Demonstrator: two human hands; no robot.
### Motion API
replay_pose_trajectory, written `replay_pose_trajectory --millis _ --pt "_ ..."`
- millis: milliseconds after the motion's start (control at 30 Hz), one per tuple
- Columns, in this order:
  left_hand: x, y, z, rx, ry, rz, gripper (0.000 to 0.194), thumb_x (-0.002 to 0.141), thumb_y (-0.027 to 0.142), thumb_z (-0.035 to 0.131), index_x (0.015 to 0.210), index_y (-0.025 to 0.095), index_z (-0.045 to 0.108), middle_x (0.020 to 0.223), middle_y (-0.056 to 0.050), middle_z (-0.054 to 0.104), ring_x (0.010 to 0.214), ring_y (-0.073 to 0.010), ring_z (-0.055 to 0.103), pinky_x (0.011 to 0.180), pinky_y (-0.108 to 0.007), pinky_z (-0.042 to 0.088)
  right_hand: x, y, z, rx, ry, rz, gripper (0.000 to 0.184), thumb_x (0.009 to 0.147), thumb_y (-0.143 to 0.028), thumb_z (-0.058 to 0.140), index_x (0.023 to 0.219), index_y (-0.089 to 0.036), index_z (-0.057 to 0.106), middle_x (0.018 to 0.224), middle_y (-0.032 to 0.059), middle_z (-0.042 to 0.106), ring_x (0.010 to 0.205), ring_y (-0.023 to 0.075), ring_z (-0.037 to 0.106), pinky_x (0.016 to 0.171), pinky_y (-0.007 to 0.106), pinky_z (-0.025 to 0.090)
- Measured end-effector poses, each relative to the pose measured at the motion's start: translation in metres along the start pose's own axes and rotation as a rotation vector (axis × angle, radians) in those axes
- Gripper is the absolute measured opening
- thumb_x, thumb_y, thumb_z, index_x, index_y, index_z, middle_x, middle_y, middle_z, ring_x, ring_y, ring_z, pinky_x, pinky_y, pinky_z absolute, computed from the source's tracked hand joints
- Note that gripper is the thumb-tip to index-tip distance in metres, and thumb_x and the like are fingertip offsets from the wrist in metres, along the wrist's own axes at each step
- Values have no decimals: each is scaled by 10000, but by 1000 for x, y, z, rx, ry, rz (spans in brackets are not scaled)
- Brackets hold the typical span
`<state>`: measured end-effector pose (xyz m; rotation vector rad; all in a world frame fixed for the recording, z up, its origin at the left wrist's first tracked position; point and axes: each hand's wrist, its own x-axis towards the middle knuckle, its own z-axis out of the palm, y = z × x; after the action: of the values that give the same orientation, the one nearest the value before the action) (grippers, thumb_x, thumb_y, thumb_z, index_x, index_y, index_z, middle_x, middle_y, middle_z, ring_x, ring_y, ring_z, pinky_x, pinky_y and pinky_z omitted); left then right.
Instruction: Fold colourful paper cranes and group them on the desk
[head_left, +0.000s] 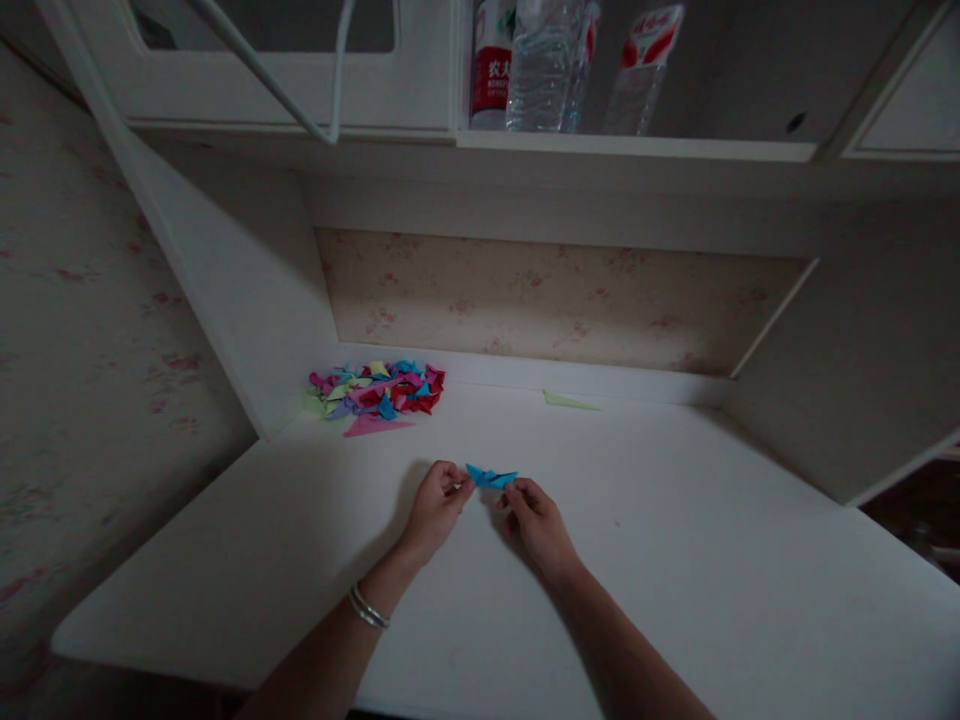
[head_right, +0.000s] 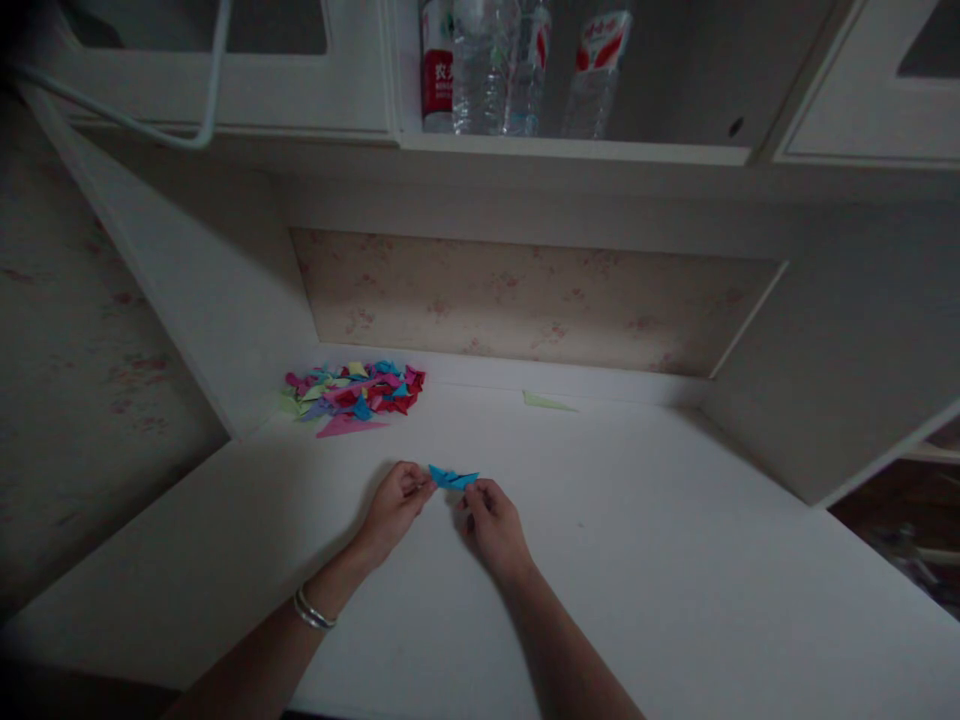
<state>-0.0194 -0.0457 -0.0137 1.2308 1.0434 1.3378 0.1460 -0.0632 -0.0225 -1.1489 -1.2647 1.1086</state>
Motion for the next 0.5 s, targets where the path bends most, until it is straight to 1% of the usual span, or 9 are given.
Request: replay_pose_trajectory --millis 200,267,400,500 --pt "1 1 0 12 20 13 266 728 301 670 787 195 434 650 54 527 516 -69 437 488 -189 305 -1 -1 0 -36 -10 4 372 834 -555 528 821 -183 551 739 20 603 486 96 478 451 236 368" --pt "0 2 0 12 22 15 271 718 303 679 772 194 438 644 53 525 531 -73 450 508 -190 312 -1 0 0 -55 -11 4 375 842 -559 512 822 -186 542 694 8 584 480 100 475 446 234 354" --pt "0 5 1 21 19 -8 267 699 313 690 753 190 460 634 54 517 530 -76 439 513 -194 307 -3 1 -1 -99 -15 -11 373 869 -558 467 799 -197 528 564 -28 501 459 108 452 435 232 328" --pt "-1 4 1 38 5 -22 250 706 326 682 743 186 478 603 61 491 509 -74 410 504 -197 293 -4 0 -1 -102 -10 -27 374 870 -564 461 783 -206 523 532 -38 476 447 110 433 434 236 318"
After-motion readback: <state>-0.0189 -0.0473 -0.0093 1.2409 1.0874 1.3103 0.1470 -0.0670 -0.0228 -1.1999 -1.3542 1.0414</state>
